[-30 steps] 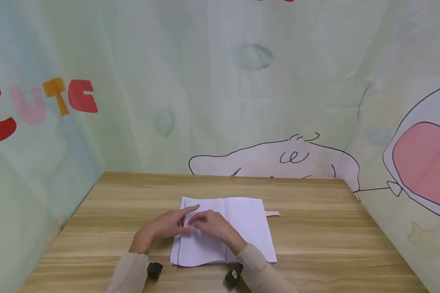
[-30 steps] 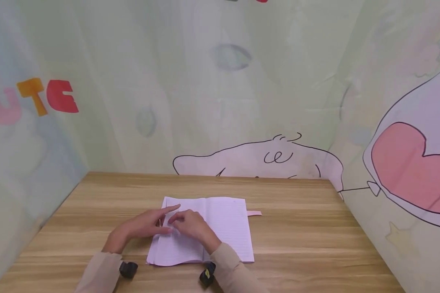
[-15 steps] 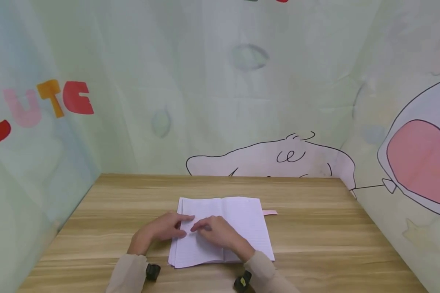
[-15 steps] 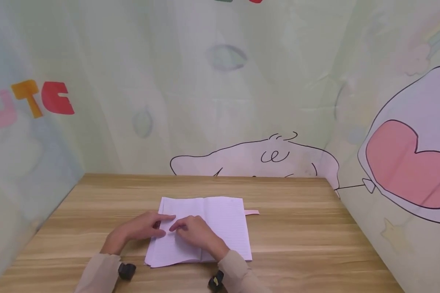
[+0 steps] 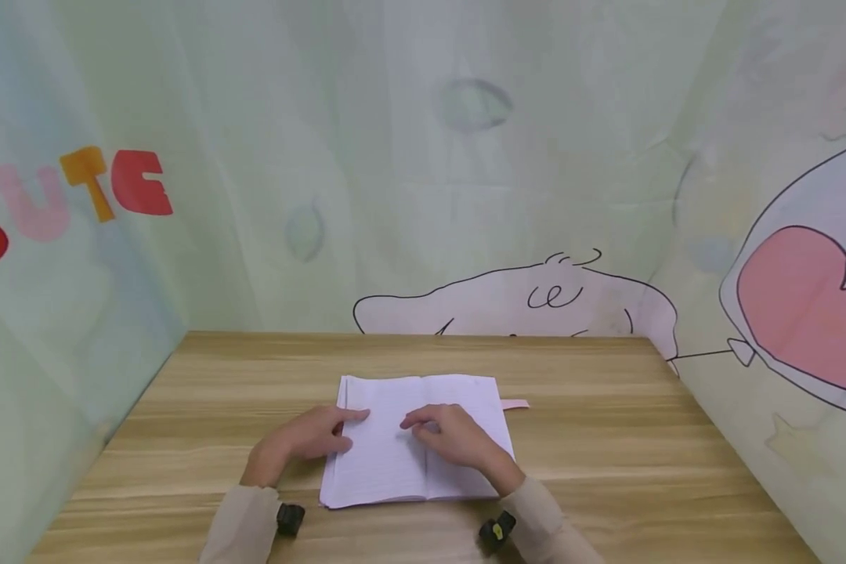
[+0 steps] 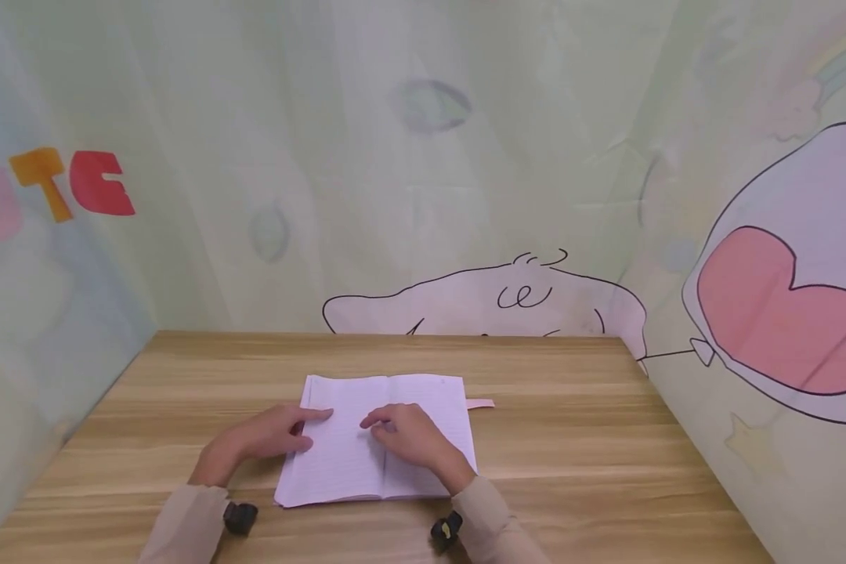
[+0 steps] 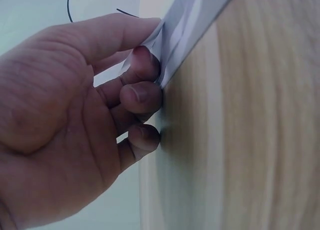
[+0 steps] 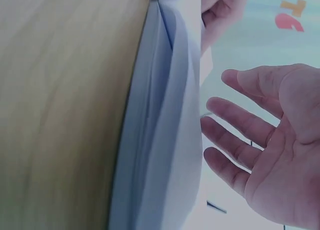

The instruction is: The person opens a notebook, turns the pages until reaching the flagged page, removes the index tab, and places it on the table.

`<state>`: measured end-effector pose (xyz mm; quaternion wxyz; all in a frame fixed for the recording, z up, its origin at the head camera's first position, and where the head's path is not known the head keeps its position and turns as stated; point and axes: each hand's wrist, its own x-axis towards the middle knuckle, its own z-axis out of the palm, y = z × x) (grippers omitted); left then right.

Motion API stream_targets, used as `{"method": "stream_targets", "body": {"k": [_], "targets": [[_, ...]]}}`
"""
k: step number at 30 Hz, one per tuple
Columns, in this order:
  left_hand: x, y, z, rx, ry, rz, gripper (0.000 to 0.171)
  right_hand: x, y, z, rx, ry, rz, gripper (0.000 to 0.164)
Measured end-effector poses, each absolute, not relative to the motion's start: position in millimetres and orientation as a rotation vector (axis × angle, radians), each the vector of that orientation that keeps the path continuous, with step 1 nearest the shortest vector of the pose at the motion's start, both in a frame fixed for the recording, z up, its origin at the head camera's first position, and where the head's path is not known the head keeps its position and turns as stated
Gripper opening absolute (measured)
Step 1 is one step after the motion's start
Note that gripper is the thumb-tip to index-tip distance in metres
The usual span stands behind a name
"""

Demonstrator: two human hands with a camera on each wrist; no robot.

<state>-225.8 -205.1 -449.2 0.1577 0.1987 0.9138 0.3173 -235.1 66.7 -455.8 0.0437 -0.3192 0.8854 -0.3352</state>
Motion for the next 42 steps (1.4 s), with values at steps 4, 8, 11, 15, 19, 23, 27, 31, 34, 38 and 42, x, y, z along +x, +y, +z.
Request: {"method": "stream_targets", "body": {"k": [4, 8, 11, 15, 19, 23, 27, 31, 34, 38, 42], "targets": [[-225.6, -204.2, -448.5, 0.521, 2.607, 0.878, 0.052, -235.1, 79.9, -454.4, -0.959, 2.724, -1.042, 0.023], [-226.0, -202.6, -448.4, 0.484, 2.615, 0.879, 0.052, -236.2, 91.4, -453.2, -0.964, 2.778, -1.044, 0.023], [-227.2, -202.1, -449.3, 0.484, 2.624, 0.877, 0.052, -237.3, 100.2, -454.1, -0.962, 2.84, -1.017, 0.028], [-225.2, -204.7, -451.5, 0.505, 2.622, 0.903, 0.052, -239.0, 111.8, -457.6, -0.91, 2.894, -0.984, 0.04], [-222.3, -206.1, -451.9, 0.478, 2.619, 0.93, 0.052, -240.7, 124.9, -460.8, -0.753, 2.926, -0.966, 0.05], [-222.6, -205.2, -449.5, 0.464, 2.625, 0.917, 0.052, -238.4, 137.3, -461.2, -0.583, 2.927, -0.989, 0.057], [-225.1, -204.8, -448.5, 0.477, 2.635, 0.883, 0.052, -235.1, 147.7, -460.2, -0.508, 2.908, -0.999, 0.066], [-227.3, -204.1, -447.6, 0.464, 2.637, 0.865, 0.052, -235.0, 157.0, -460.3, -0.502, 2.894, -0.905, 0.08], [-227.3, -203.8, -447.7, 0.449, 2.635, 0.867, 0.052, -234.5, 161.8, -460.8, -0.508, 2.87, -0.847, 0.089], [-226.0, -203.2, -447.7, 0.427, 2.63, 0.876, 0.052, -233.0, 164.0, -460.6, -0.491, 2.835, -0.837, 0.096], [-224.6, -203.0, -447.7, 0.406, 2.625, 0.889, 0.053, -233.5, 163.0, -461.5, -0.459, 2.832, -0.827, 0.099]]}}
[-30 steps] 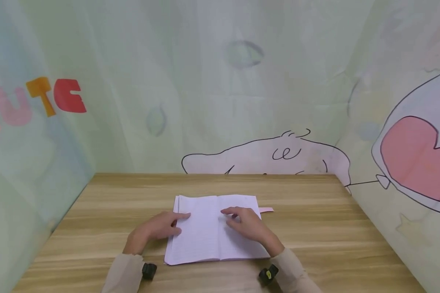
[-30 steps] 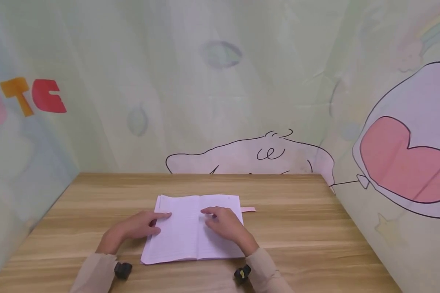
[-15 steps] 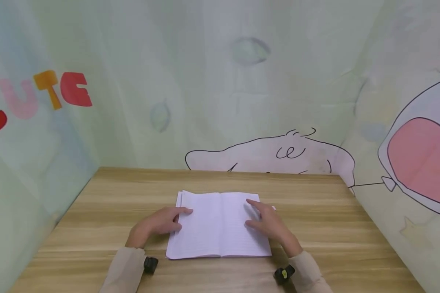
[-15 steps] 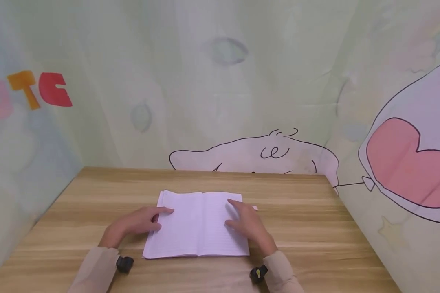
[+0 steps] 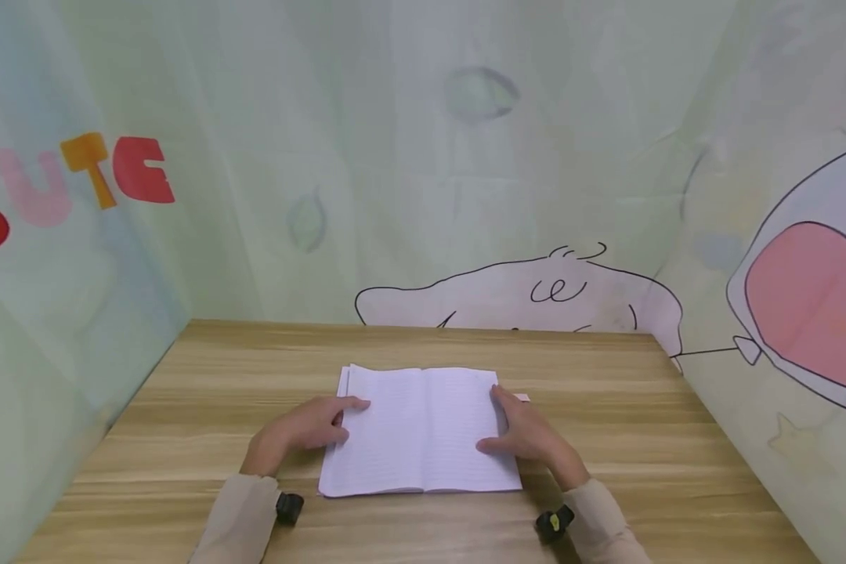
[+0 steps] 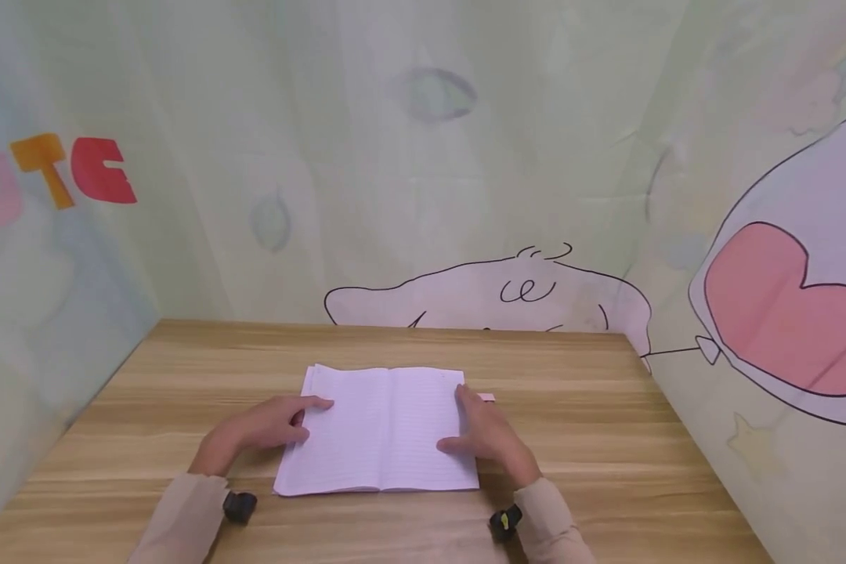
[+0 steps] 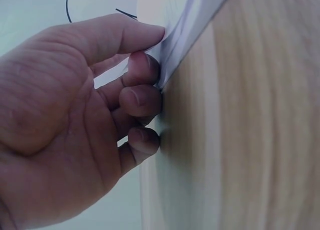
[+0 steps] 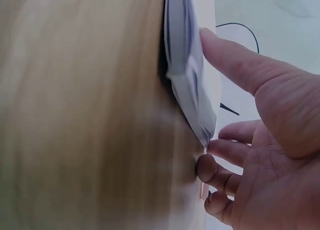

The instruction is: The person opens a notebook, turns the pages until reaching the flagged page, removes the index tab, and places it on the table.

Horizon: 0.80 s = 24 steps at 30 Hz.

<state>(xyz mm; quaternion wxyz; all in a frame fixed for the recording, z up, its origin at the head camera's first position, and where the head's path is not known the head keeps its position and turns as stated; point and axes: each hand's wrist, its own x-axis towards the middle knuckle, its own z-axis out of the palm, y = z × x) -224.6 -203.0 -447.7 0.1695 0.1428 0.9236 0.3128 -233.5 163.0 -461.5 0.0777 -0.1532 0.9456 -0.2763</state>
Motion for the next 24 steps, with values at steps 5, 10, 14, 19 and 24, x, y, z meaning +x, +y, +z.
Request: {"method": "stream_targets", "body": {"k": [5, 10, 14, 19, 24], "targets": [[-223.9, -204.0, -445.1, 0.385, 2.63, 0.888, 0.053, -236.0, 159.8, -459.6, -0.457, 2.852, -0.755, 0.094], [-224.0, -204.1, -440.6, 0.415, 2.635, 0.885, 0.054, -236.1, 157.9, -455.4, -0.458, 2.862, -0.719, 0.086], [-224.5, -204.8, -440.3, 0.422, 2.639, 0.876, 0.054, -234.9, 155.7, -453.7, -0.492, 2.861, -0.73, 0.079], [-224.6, -203.8, -443.1, 0.466, 2.633, 0.875, 0.054, -228.9, 153.8, -454.4, -0.527, 2.87, -0.811, 0.068], [-222.4, -202.0, -444.3, 0.442, 2.626, 0.889, 0.054, -226.9, 150.0, -453.6, -0.539, 2.953, -0.865, 0.056]]}}
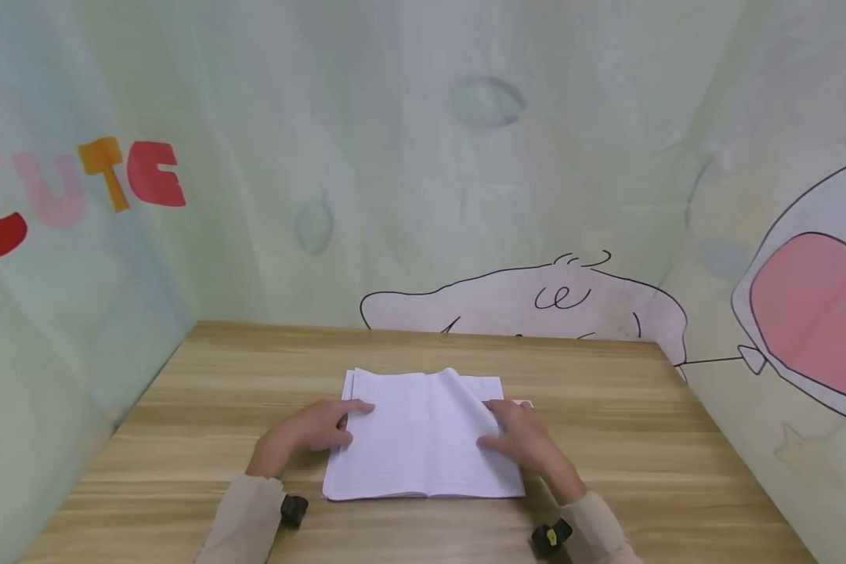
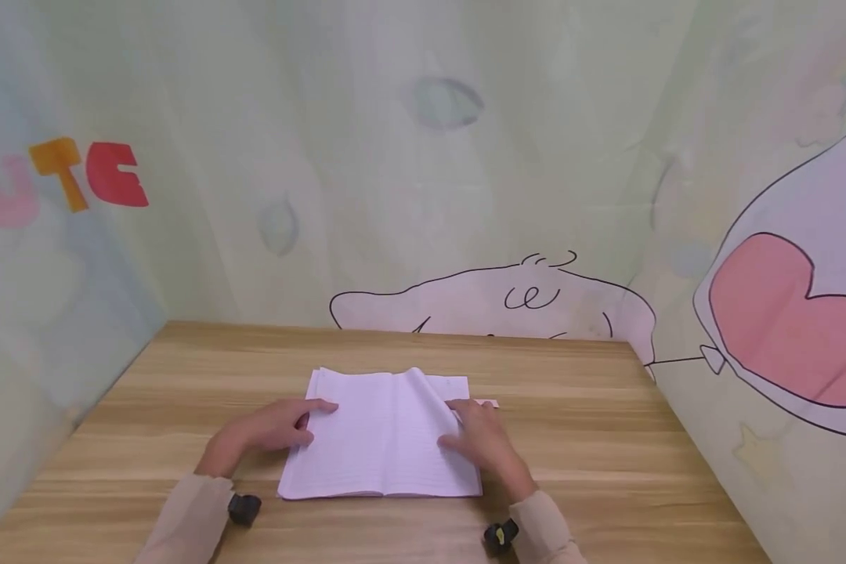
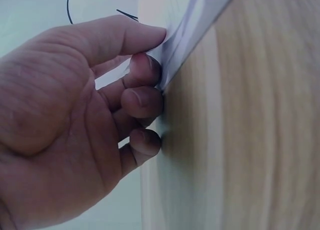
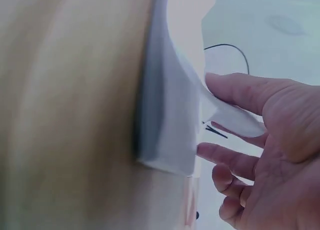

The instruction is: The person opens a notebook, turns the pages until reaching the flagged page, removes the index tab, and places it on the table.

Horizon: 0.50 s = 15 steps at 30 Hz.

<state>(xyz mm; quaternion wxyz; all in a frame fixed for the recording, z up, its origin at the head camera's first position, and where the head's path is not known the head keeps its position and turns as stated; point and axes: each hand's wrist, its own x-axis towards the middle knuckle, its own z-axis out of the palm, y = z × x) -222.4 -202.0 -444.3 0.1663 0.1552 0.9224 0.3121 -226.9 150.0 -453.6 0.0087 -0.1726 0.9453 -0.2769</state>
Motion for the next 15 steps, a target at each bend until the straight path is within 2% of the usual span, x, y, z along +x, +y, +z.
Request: {"method": "stream_targets", "body": {"k": [5, 9, 15], "targets": [[-221.1, -201.2, -443.8, 0.419, 2.629, 0.883, 0.053, -228.9, 148.2, -447.8, -0.381, 2.862, -1.063, 0.044], [-221.5, -201.4, -445.1, 0.432, 2.629, 0.879, 0.052, -230.4, 148.1, -441.9, -0.245, 2.747, -1.236, 0.043], [-222.5, -201.8, -445.8, 0.42, 2.637, 0.871, 0.052, -232.1, 147.8, -429.4, -0.181, 2.705, -1.402, 0.04]]}}
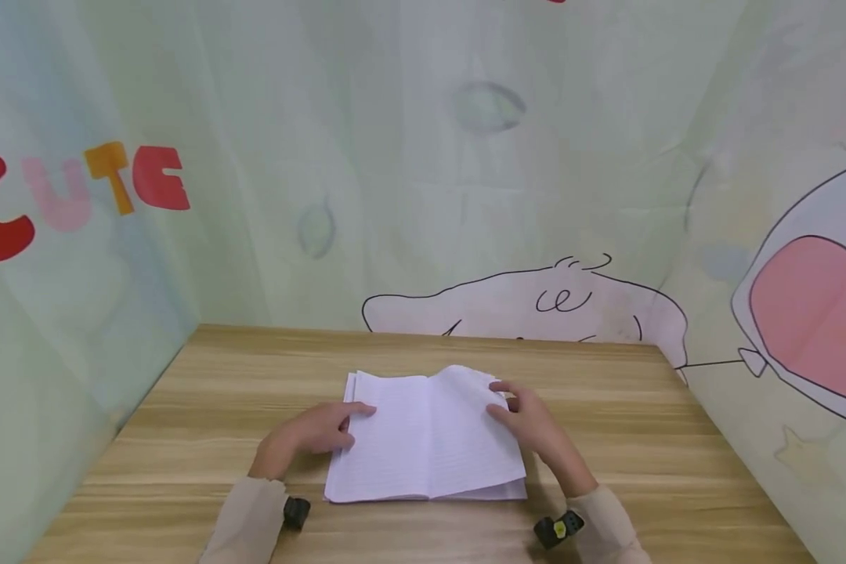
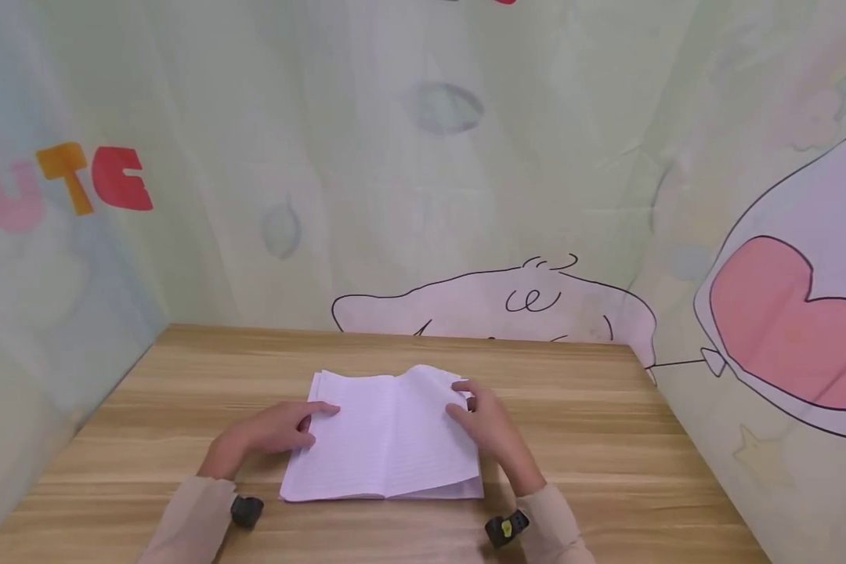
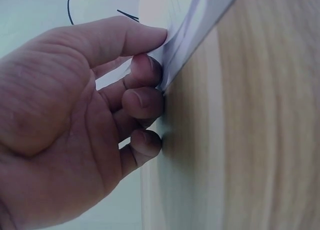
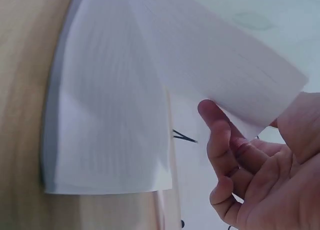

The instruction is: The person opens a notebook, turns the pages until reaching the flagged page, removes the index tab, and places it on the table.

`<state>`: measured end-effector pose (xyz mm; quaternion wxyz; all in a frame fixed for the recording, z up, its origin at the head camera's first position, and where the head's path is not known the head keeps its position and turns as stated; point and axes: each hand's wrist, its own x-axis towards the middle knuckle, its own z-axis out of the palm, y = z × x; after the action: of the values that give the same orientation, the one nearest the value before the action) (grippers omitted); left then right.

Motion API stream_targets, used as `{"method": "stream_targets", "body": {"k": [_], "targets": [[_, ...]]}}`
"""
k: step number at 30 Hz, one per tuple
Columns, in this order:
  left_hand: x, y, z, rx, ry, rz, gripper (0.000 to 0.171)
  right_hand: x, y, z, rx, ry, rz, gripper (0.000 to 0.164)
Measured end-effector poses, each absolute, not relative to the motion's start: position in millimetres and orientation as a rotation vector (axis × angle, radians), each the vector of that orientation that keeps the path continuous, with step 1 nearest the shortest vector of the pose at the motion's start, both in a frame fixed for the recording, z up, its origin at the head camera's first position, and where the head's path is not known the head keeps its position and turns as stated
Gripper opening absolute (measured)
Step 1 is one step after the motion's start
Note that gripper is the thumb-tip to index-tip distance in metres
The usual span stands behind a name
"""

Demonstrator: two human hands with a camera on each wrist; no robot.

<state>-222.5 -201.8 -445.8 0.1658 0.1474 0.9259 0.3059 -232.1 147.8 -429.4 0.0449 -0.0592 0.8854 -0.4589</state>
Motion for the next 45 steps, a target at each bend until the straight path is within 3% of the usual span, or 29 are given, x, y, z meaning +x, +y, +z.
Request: {"method": "stream_targets", "body": {"k": [7, 14, 22, 30, 38, 45], "targets": [[-221.8, -203.5, -444.6, 0.418, 2.643, 0.87, 0.052, -233.2, 145.0, -417.7, -0.128, 2.541, -1.59, 0.055], [-220.7, -204.6, -445.4, 0.407, 2.647, 0.856, 0.053, -235.8, 137.9, -413.0, 0.004, 2.377, -1.656, 0.034], [-219.9, -205.1, -443.2, 0.415, 2.641, 0.856, 0.054, -238.1, 126.4, -413.5, -0.002, 2.176, -1.828, 0.035], [-218.6, -205.6, -445.4, 0.432, 2.647, 0.835, 0.054, -237.7, 108.4, -416.1, -0.034, 2.004, -1.951, 0.018], [-218.0, -203.2, -449.6, 0.445, 2.643, 0.832, 0.054, -236.7, 100.0, -423.0, -0.134, 1.748, -2.001, 0.018], [-220.6, -201.5, -445.4, 0.421, 2.656, 0.845, 0.054, -242.8, 90.7, -423.3, -0.169, 1.778, -1.959, 0.031]]}}
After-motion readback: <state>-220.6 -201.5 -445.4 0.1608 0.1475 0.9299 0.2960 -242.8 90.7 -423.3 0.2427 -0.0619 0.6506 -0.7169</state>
